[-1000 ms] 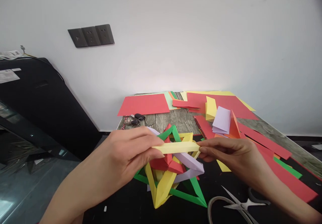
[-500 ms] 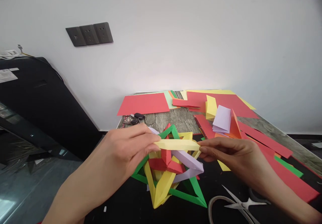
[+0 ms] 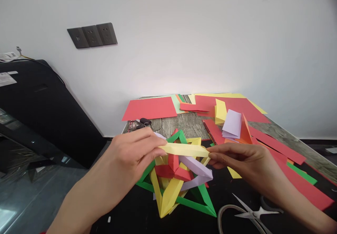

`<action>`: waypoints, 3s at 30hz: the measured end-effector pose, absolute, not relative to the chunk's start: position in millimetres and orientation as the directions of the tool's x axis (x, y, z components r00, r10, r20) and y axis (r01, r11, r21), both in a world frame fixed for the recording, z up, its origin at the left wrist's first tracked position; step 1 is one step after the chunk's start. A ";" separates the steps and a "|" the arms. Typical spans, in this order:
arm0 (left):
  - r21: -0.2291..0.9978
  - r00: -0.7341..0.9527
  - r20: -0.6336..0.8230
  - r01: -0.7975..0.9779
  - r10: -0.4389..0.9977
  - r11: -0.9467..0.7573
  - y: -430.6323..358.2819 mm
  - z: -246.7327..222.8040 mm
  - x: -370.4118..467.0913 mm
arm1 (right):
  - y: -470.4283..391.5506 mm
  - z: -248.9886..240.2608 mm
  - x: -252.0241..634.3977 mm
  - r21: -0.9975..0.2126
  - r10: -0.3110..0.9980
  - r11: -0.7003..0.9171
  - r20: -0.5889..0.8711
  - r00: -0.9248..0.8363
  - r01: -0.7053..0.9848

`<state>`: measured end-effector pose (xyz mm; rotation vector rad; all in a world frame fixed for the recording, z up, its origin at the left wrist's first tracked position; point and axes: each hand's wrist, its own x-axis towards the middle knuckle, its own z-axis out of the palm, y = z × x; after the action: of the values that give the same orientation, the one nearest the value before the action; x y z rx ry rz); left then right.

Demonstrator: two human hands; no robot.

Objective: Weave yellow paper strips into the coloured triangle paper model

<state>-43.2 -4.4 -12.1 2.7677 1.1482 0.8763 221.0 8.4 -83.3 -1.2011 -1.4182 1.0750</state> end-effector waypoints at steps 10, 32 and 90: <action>0.235 0.544 0.520 0.650 0.658 -0.723 -3.1 -14.7 -38.3 | 8.3 -86.3 223.7 -0.985 0.993 0.108 0.100 -0.069 0.133; 0.350 0.508 0.489 0.630 0.709 -0.693 0.6 -6.7 -42.2 | 12.7 -88.5 226.0 -0.989 0.987 0.099 0.084 -0.137 0.108; 0.569 0.429 0.227 0.670 0.874 -0.477 -3.6 5.7 -42.7 | 9.8 -86.4 226.2 -0.955 0.972 0.224 0.204 -0.119 0.196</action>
<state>-42.7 -3.6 5.7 2.2931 1.3135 0.7088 226.2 9.8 -86.4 -1.1449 -1.5293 1.0085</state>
